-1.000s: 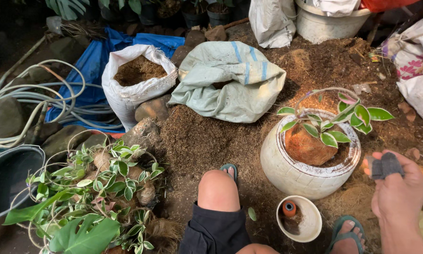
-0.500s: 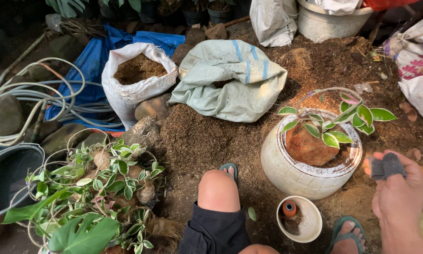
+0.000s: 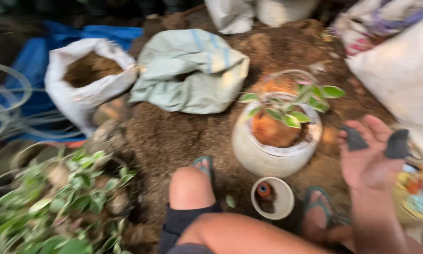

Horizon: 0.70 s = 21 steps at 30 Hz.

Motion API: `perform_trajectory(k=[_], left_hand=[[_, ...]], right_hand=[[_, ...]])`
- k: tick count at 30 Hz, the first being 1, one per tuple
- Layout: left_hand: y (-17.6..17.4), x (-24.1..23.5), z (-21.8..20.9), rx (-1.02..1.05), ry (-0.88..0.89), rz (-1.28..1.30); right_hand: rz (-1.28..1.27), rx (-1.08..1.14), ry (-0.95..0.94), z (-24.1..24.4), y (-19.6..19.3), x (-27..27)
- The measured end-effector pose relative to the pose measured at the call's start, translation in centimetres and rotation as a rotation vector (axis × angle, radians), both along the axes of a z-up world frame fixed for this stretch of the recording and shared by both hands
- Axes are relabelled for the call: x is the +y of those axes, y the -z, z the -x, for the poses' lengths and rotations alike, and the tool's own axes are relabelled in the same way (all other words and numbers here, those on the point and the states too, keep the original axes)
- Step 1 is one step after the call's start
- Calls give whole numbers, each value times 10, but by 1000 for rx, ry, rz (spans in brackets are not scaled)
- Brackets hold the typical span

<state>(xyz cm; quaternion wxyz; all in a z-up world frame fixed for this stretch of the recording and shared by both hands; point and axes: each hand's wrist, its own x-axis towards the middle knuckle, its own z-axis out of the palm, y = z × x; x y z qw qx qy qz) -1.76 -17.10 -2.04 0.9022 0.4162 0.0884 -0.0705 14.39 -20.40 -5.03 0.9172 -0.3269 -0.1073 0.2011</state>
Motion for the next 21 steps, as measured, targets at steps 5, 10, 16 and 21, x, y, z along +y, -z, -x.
perform_trajectory(k=[5, 10, 16, 21], left_hand=[[-53, 113, -36, -404, -582, -526], [-19, 150, -35, -11, -292, -424], [-10, 151, -40, -77, -481, -279], [-6, 180, -45, -28, -567, 34]], right_hand=[[-70, -150, -37, 15, -27, 12], [24, -280, -72, 44, -47, 44], [175, -446, -88, 53, -51, 67], [129, -394, 12, 56, -44, 77]])
